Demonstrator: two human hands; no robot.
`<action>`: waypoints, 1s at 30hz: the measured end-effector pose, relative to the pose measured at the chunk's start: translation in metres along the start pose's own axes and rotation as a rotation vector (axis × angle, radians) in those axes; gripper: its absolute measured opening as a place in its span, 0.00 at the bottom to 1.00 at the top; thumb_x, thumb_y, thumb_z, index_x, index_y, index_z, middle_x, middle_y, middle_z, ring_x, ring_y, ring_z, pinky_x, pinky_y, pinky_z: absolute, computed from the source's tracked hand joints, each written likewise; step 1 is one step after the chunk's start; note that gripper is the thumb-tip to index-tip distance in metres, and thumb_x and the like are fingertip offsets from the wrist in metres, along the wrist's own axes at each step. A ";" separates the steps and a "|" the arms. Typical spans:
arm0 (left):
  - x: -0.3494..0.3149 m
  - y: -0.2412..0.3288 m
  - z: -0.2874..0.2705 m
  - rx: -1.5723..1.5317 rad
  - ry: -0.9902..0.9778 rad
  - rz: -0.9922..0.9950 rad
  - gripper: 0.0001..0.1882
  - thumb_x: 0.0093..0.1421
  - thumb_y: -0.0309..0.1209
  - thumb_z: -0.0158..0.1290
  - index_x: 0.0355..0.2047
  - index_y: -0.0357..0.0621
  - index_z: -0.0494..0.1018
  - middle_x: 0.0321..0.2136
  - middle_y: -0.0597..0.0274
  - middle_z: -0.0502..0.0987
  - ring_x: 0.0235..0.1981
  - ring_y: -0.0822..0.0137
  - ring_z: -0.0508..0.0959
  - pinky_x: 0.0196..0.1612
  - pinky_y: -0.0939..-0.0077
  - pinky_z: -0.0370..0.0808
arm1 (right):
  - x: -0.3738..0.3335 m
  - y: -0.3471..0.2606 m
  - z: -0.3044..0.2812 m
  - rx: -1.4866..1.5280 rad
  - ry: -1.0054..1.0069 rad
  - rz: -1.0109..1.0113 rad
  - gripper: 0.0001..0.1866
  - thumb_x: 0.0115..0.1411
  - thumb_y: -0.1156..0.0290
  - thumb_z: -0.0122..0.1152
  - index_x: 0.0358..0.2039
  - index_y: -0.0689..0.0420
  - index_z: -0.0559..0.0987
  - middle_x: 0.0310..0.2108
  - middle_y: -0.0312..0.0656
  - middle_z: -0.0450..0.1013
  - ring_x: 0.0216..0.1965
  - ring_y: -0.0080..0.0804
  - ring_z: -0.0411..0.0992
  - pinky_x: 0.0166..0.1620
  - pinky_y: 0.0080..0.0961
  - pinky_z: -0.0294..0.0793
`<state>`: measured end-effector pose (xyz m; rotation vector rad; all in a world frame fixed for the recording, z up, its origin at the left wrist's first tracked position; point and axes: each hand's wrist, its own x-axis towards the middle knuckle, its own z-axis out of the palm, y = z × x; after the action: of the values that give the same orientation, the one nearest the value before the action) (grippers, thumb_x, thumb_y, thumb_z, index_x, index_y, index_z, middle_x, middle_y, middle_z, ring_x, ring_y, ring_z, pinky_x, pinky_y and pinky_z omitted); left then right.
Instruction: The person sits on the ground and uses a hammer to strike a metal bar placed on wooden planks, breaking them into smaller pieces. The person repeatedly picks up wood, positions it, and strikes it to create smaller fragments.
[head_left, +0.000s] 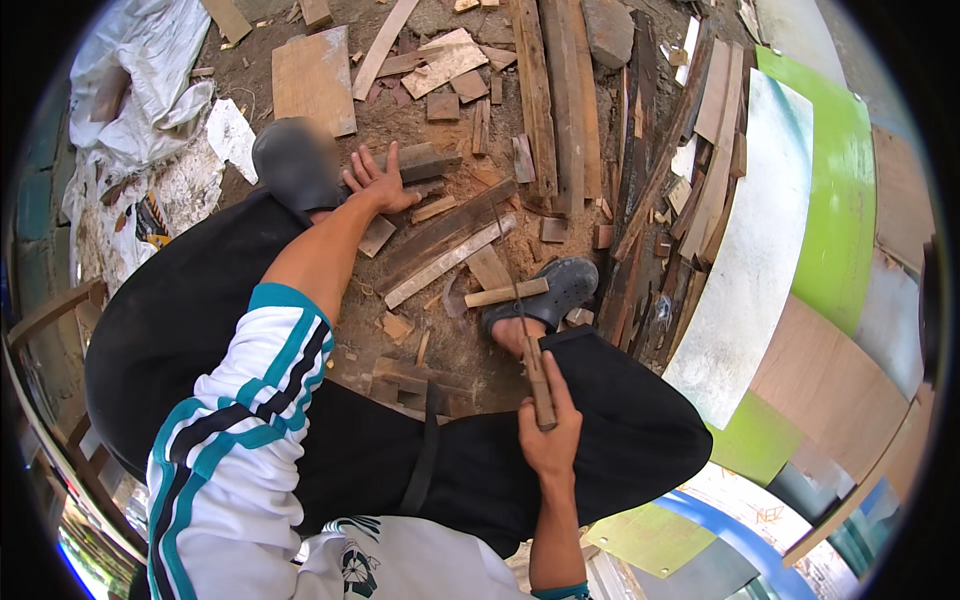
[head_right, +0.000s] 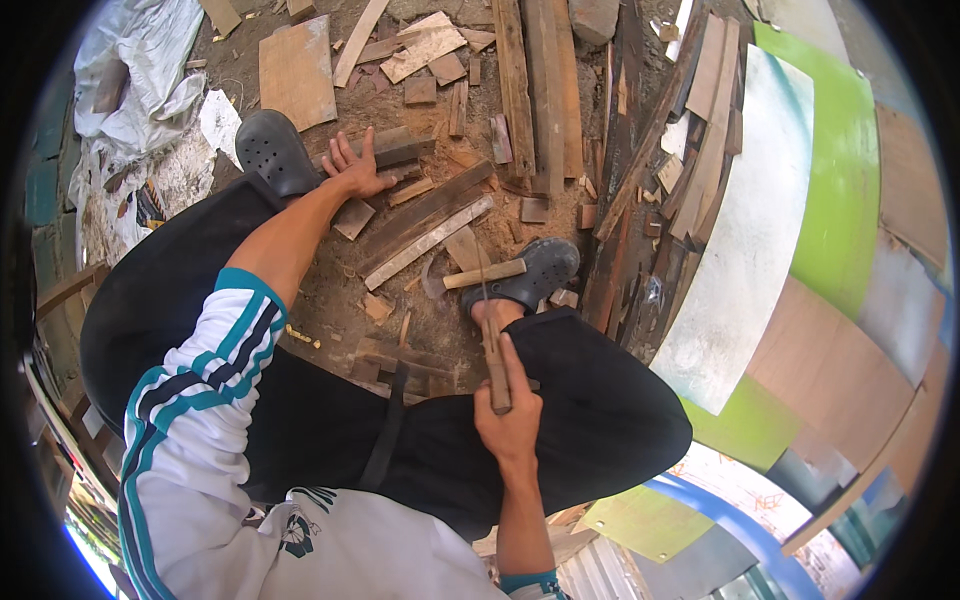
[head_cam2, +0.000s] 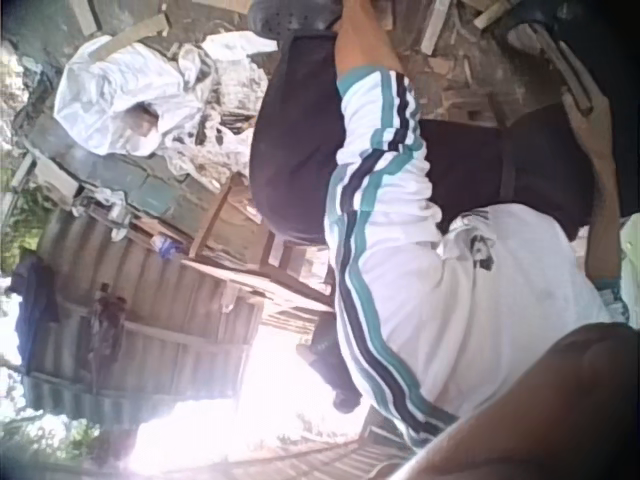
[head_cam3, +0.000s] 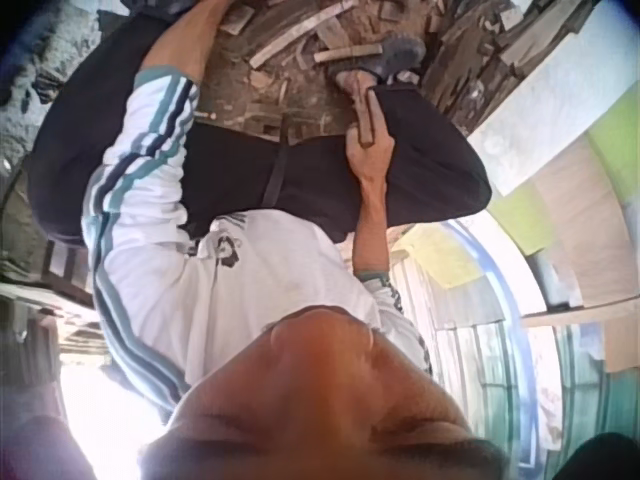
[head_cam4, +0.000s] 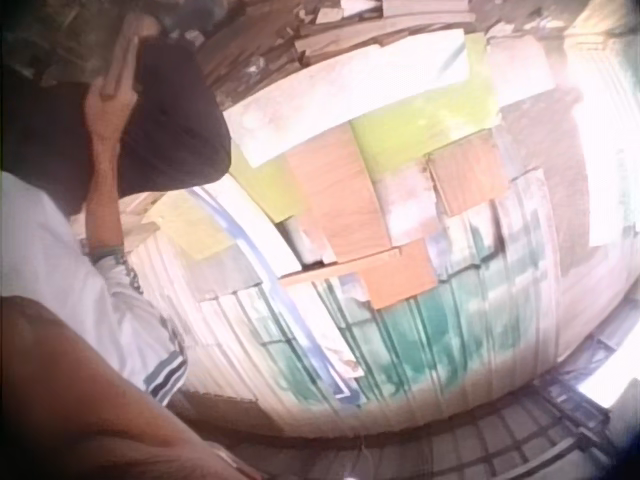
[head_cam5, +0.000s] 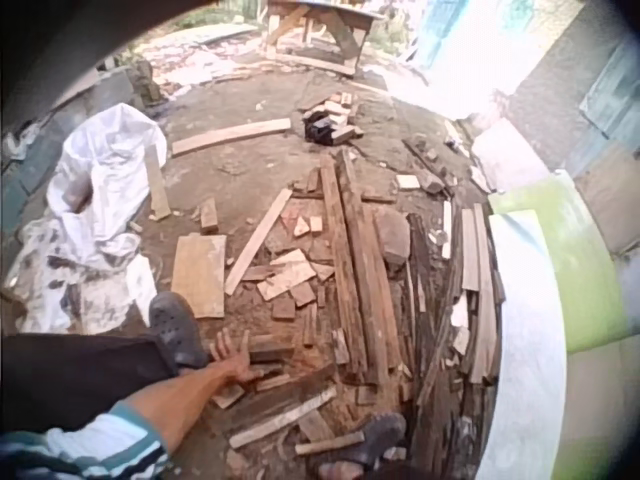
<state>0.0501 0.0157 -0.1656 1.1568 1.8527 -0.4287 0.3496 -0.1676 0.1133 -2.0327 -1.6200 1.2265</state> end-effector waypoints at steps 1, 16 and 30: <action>-0.001 0.000 0.003 0.024 0.064 -0.003 0.62 0.57 0.59 0.57 0.71 0.63 0.20 0.69 0.30 0.20 0.70 0.33 0.20 0.66 0.34 0.28 | -0.002 -0.005 -0.014 0.006 0.024 0.024 0.34 0.54 0.79 0.57 0.64 0.54 0.69 0.33 0.52 0.80 0.30 0.32 0.80 0.38 0.25 0.76; -0.092 -0.043 0.011 0.170 0.256 0.335 0.41 0.63 0.50 0.53 0.68 0.40 0.54 0.60 0.40 0.67 0.59 0.43 0.69 0.59 0.50 0.70 | -0.001 -0.025 -0.080 0.022 0.183 -0.106 0.28 0.63 0.67 0.58 0.62 0.62 0.69 0.46 0.62 0.76 0.49 0.54 0.77 0.51 0.34 0.74; -0.141 -0.069 0.154 -0.056 0.264 0.397 0.31 0.62 0.43 0.55 0.61 0.39 0.66 0.59 0.43 0.68 0.60 0.45 0.68 0.62 0.53 0.66 | -0.004 -0.025 -0.048 0.008 0.082 -0.012 0.29 0.61 0.65 0.62 0.61 0.62 0.71 0.46 0.60 0.77 0.48 0.48 0.79 0.51 0.33 0.74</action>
<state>0.0933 -0.1993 -0.1453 1.5582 1.7790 0.0023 0.3683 -0.1490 0.1602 -2.0370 -1.5853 1.1289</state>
